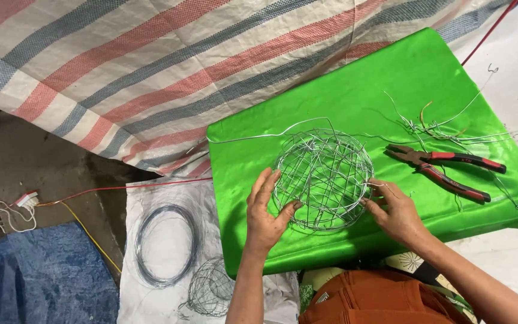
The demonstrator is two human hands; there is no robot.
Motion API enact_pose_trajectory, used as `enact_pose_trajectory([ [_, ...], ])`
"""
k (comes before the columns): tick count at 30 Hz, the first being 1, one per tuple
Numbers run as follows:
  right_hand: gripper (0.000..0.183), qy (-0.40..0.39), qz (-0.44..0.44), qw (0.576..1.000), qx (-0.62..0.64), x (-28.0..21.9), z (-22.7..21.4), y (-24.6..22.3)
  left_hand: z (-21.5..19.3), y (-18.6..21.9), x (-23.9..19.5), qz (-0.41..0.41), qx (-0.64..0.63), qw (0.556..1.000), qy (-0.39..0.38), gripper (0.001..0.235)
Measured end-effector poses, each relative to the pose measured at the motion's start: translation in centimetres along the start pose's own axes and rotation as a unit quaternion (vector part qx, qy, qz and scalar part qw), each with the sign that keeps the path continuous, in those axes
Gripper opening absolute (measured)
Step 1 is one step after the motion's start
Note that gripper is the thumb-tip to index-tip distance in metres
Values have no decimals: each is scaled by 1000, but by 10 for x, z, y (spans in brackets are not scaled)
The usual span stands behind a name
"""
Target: Constructing a spherical wire frame by weaving and twisting metal wires together.
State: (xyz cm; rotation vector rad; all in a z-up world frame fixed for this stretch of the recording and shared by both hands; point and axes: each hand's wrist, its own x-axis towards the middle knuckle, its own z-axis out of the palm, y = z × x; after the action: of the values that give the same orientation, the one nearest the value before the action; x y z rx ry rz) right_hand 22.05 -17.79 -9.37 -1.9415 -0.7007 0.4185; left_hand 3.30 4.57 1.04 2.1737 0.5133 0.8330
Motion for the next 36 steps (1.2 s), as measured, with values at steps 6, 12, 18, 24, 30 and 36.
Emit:
enact_pose_trajectory([
  [6, 45, 25, -4, 1000, -5, 3, 12, 30, 1, -4, 12, 59, -2, 997, -45, 77],
  [12, 34, 24, -18, 998, -47, 2, 18, 38, 6, -13, 14, 89, -23, 995, -30, 77],
  [18, 29, 27, 1, 998, -61, 6, 19, 42, 16, -35, 13, 119, 19, 992, 35, 48],
  [24, 35, 6, 6, 998, -70, 6, 12, 27, 3, -17, 17, 117, -19, 993, -16, 57],
  [30, 42, 25, -14, 999, -35, 5, 14, 26, 4, 2, 19, 99, -19, 995, 7, 75],
  [36, 46, 15, -18, 998, -59, 7, 14, 20, 12, -5, 22, 178, 81, 978, 68, 64],
])
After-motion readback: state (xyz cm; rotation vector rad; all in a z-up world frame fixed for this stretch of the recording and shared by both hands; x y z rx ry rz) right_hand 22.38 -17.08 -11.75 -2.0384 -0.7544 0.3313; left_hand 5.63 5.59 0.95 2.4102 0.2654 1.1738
